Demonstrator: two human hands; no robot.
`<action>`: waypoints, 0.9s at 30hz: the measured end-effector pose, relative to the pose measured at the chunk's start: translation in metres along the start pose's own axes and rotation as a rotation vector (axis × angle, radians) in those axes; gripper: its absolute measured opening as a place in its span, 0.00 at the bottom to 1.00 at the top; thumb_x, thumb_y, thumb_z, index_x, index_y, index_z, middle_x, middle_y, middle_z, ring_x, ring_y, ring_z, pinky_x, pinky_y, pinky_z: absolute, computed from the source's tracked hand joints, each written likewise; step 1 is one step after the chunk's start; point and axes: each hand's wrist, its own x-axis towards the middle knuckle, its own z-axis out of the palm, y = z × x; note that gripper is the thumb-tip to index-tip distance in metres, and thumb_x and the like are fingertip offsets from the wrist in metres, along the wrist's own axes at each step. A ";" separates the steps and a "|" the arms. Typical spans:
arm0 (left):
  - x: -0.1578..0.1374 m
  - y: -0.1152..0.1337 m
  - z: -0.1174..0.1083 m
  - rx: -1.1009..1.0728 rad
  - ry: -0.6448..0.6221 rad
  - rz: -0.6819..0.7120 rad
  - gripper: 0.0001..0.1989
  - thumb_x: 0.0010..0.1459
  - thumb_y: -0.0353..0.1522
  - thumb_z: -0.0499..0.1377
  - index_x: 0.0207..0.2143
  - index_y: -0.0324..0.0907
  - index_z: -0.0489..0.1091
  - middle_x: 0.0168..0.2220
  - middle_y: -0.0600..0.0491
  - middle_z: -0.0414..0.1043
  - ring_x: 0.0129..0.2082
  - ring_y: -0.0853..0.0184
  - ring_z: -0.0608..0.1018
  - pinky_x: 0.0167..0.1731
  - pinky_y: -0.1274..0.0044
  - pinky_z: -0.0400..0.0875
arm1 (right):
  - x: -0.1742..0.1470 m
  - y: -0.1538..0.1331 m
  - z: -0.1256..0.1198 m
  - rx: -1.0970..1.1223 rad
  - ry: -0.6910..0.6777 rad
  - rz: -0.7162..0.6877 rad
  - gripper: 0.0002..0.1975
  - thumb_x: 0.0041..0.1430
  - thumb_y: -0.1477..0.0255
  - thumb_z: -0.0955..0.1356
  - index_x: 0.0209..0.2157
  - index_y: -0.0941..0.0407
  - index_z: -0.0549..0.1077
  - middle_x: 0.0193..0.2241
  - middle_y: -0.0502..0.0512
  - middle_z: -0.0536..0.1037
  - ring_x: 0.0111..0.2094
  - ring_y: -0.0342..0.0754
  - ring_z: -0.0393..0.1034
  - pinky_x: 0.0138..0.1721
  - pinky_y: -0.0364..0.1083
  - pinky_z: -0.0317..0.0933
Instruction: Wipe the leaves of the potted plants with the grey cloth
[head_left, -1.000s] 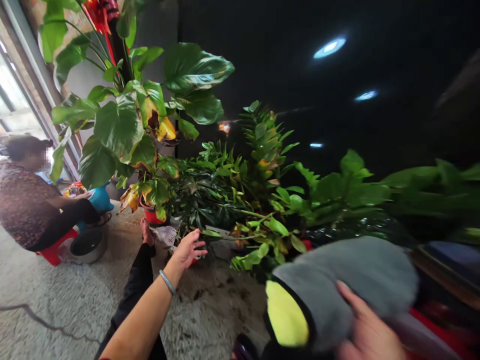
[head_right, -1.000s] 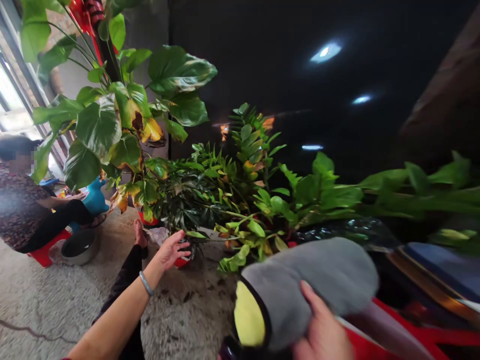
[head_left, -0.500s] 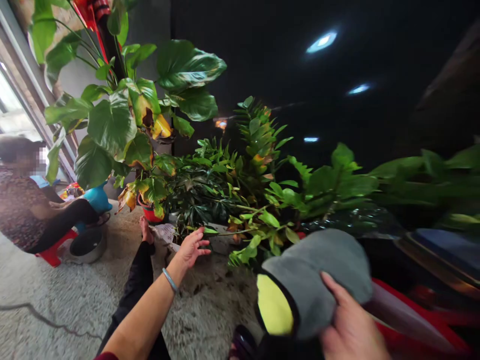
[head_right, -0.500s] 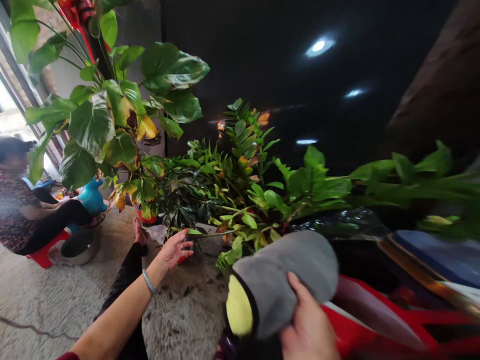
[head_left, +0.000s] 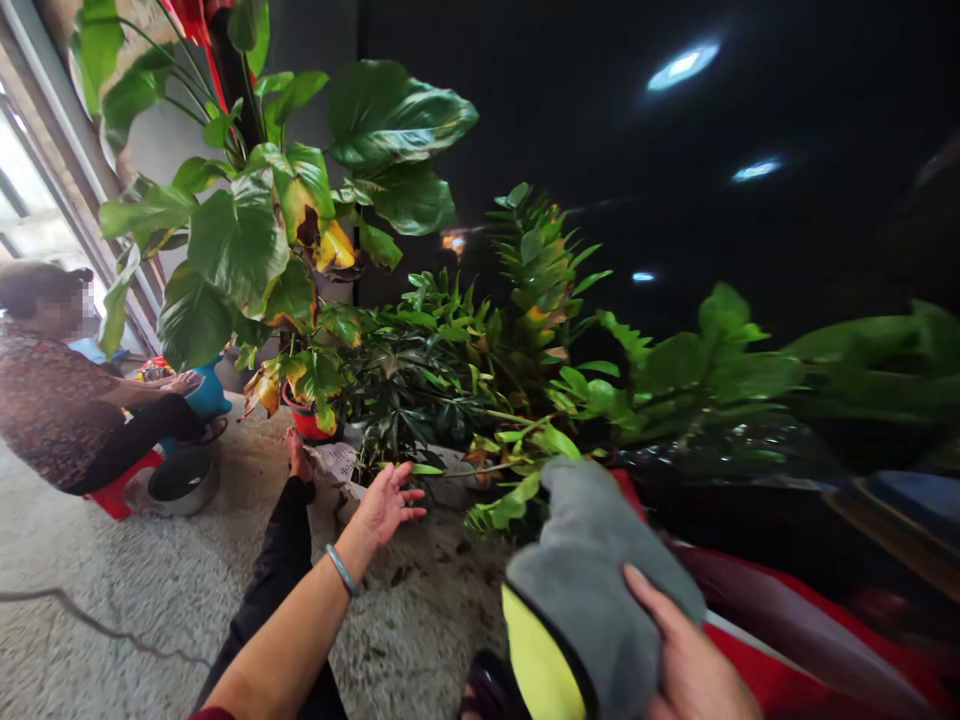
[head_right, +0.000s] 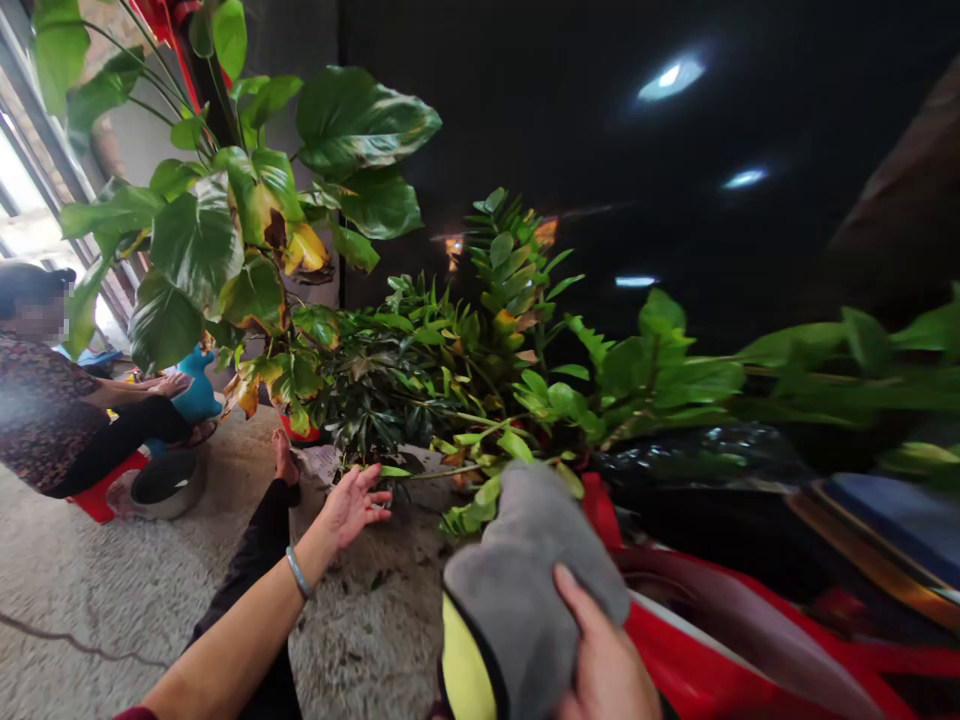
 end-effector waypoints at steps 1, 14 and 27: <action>0.000 -0.001 0.001 0.002 0.003 -0.001 0.25 0.60 0.48 0.54 0.52 0.41 0.69 0.61 0.44 0.59 0.41 0.64 0.74 0.36 0.72 0.72 | 0.006 -0.007 0.015 0.061 -0.008 -0.033 0.28 0.36 0.59 0.74 0.43 0.53 0.75 0.37 0.59 0.83 0.44 0.63 0.76 0.40 0.56 0.72; 0.012 0.023 -0.048 -0.100 0.503 0.068 0.17 0.54 0.38 0.61 0.45 0.41 0.71 0.40 0.49 0.72 0.33 0.66 0.74 0.36 0.73 0.70 | -0.064 0.057 0.037 -0.426 -0.508 -0.018 0.23 0.39 0.55 0.74 0.36 0.55 0.79 0.33 0.57 0.83 0.39 0.60 0.77 0.38 0.48 0.69; 0.018 0.062 -0.020 -0.147 0.180 0.067 0.24 0.59 0.44 0.56 0.52 0.38 0.70 0.32 0.49 0.75 0.33 0.63 0.76 0.40 0.71 0.70 | -0.081 0.024 0.115 -0.388 -0.610 -0.103 0.25 0.36 0.57 0.75 0.36 0.58 0.79 0.34 0.59 0.83 0.41 0.61 0.77 0.39 0.50 0.69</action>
